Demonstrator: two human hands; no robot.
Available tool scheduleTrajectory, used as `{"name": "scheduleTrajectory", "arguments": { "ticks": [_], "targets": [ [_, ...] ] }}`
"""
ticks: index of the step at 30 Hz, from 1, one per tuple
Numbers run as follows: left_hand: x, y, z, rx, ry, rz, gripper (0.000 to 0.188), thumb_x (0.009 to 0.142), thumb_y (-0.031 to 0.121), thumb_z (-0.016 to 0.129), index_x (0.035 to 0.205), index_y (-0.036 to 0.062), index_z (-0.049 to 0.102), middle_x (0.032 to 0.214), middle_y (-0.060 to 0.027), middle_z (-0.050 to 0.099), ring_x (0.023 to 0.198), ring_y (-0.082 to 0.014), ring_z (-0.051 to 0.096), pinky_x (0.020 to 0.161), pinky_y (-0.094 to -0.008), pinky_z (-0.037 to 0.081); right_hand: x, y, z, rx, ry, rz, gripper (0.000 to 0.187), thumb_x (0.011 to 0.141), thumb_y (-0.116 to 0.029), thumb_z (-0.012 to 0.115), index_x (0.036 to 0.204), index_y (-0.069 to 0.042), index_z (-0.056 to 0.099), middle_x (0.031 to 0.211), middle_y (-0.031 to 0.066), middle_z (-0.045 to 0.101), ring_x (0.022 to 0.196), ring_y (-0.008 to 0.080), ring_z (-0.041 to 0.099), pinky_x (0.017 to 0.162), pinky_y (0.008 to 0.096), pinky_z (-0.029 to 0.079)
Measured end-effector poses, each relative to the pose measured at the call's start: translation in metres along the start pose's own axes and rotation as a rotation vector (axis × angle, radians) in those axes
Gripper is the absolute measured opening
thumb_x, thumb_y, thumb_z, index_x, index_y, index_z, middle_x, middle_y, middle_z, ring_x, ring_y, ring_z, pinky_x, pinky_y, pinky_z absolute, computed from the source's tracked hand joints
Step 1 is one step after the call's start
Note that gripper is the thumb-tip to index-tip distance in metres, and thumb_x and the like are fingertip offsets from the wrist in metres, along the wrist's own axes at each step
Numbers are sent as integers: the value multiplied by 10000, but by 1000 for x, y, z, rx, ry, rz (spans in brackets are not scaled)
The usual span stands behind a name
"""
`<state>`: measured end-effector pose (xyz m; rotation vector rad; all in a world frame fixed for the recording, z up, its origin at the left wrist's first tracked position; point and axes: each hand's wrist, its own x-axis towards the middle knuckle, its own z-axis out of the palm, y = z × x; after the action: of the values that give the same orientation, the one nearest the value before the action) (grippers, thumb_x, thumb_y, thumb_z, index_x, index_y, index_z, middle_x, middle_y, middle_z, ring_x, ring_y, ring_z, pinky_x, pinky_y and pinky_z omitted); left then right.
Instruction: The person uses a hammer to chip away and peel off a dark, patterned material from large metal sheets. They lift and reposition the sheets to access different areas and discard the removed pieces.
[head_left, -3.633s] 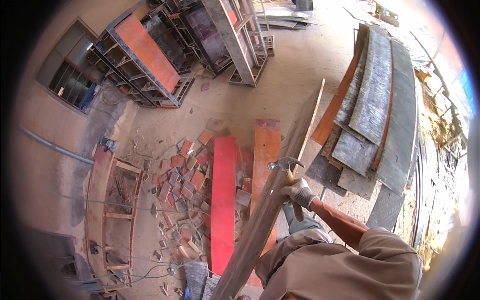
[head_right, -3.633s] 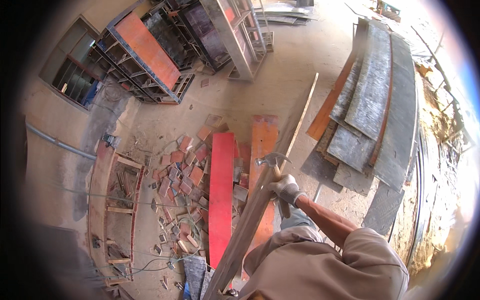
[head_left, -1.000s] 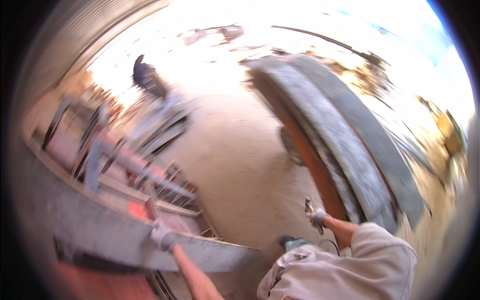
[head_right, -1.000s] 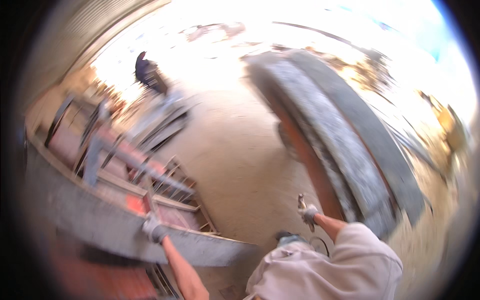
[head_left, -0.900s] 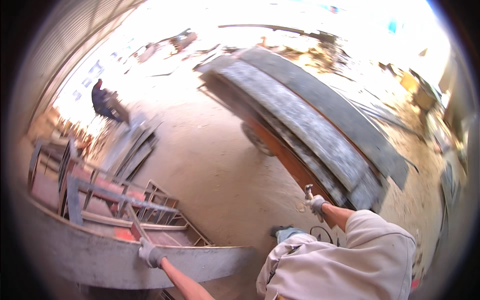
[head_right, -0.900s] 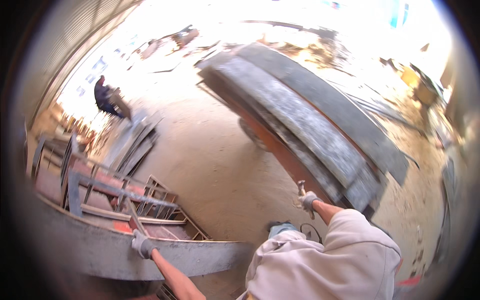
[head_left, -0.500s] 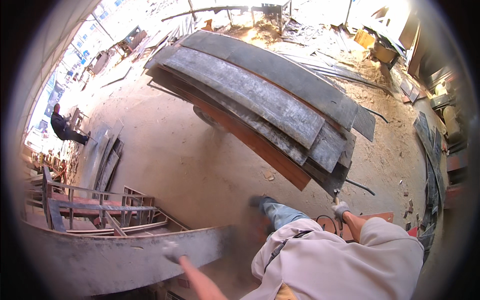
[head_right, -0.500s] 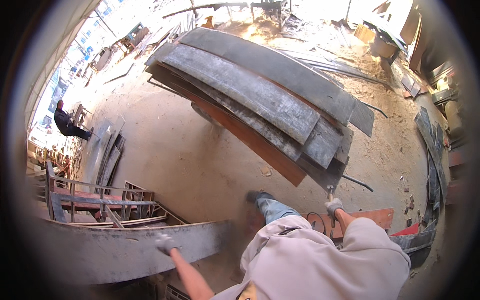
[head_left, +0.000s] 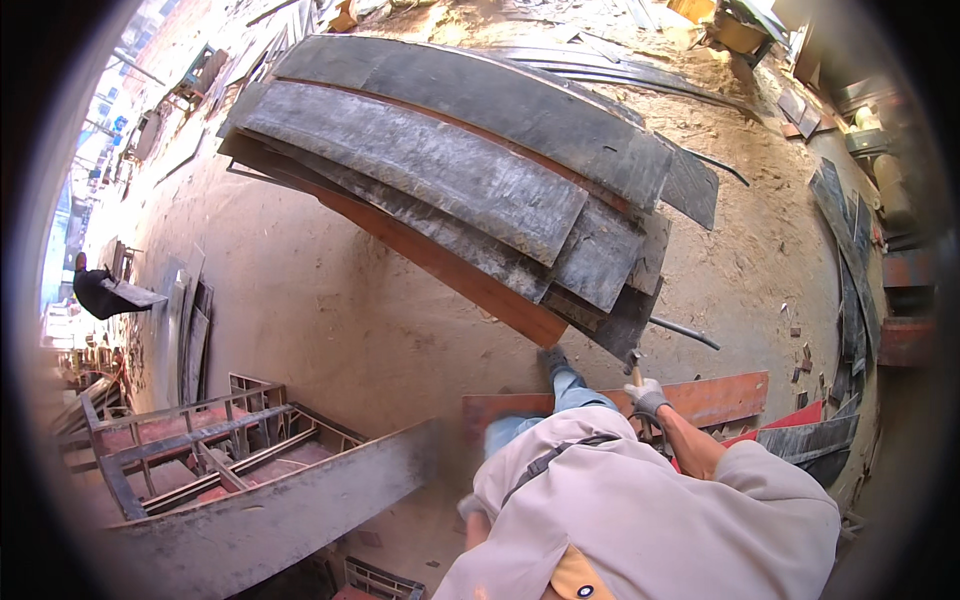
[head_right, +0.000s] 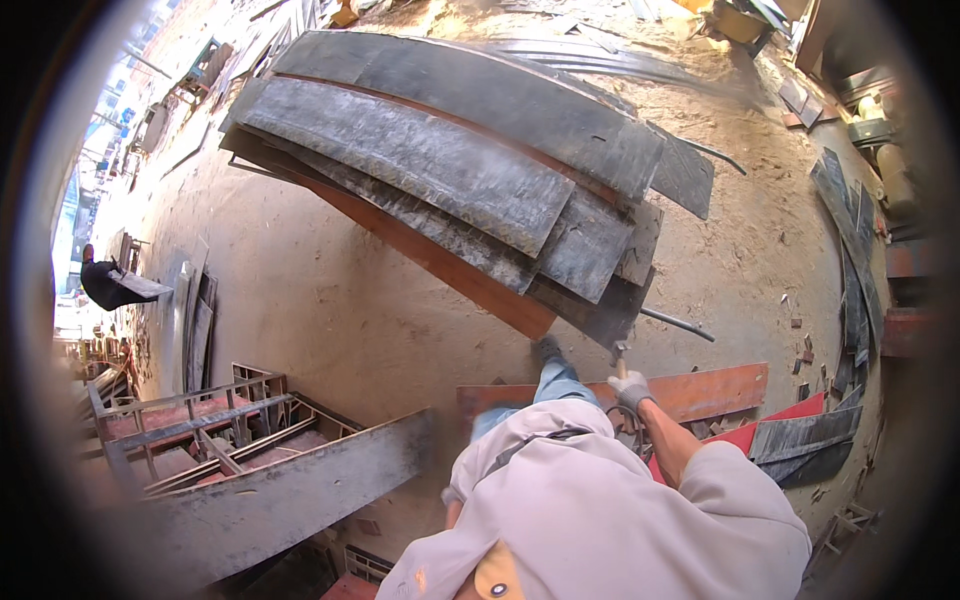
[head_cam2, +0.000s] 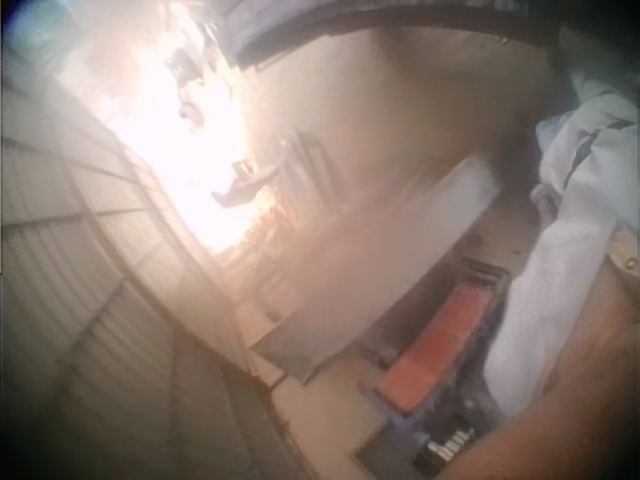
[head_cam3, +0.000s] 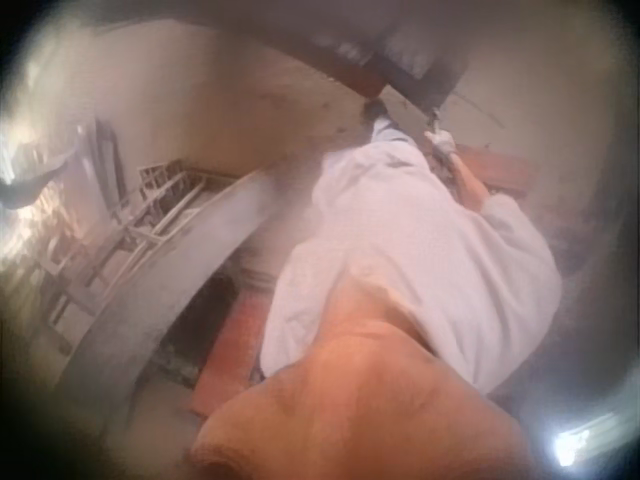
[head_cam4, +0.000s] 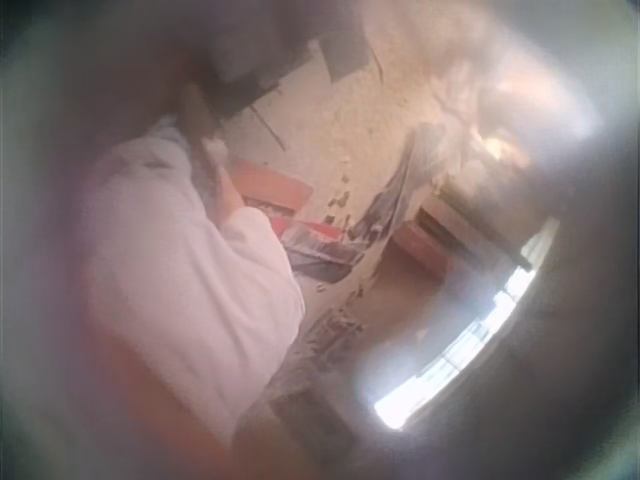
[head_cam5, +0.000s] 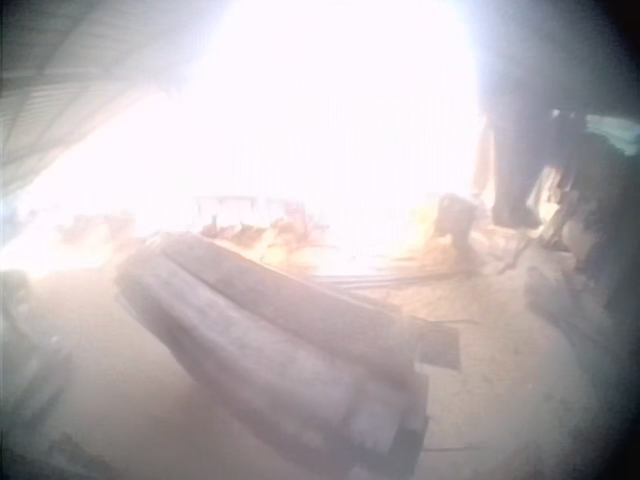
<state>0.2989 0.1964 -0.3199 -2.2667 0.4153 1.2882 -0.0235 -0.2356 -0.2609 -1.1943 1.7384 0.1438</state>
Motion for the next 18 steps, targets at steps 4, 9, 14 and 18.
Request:
{"name": "scheduleTrajectory", "arguments": {
  "ticks": [4, 9, 14, 18],
  "targets": [
    [39, 67, -116, 194, 510, 410, 319, 948, 313, 567, 868, 76, 765, 952, -173, 770, 830, -324, 753, 743, -445, 598, 18, -46, -43, 132, -94, -11, 295, 902, -306, 698, 921, -24, 612, 651, 68, 604, 480, 198, 609, 447, 358, 501],
    [77, 222, -276, -1848, -333, 486, 343, 1040, 276, 541, 717, 208, 445, 653, 54, 474, 509, -120, 448, 415, -297, 312, 14, -61, -83, 312, -72, 19, 276, 933, -314, 692, 956, -53, 603, 647, 35, 571, 454, 151, 578, 410, 333, 461],
    [96, 364, -350, -1687, -934, 1242, 176, 1072, 248, 390, 941, 252, 508, 879, 42, 528, 783, -117, 510, 580, -314, 410, -16, -17, -95, 579, 53, 54, 277, 948, -305, 718, 869, -94, 557, 614, 1, 527, 420, 124, 527, 370, 301, 437],
    [94, 475, -381, -1527, -219, 273, 443, 999, 342, 689, 1357, 103, 587, 1363, -51, 595, 1080, -189, 605, 775, -415, 512, -66, 22, -99, 687, 239, 209, 250, 963, -275, 708, 886, -92, 556, 620, -7, 529, 406, 119, 504, 364, 296, 428]
  ]
}}
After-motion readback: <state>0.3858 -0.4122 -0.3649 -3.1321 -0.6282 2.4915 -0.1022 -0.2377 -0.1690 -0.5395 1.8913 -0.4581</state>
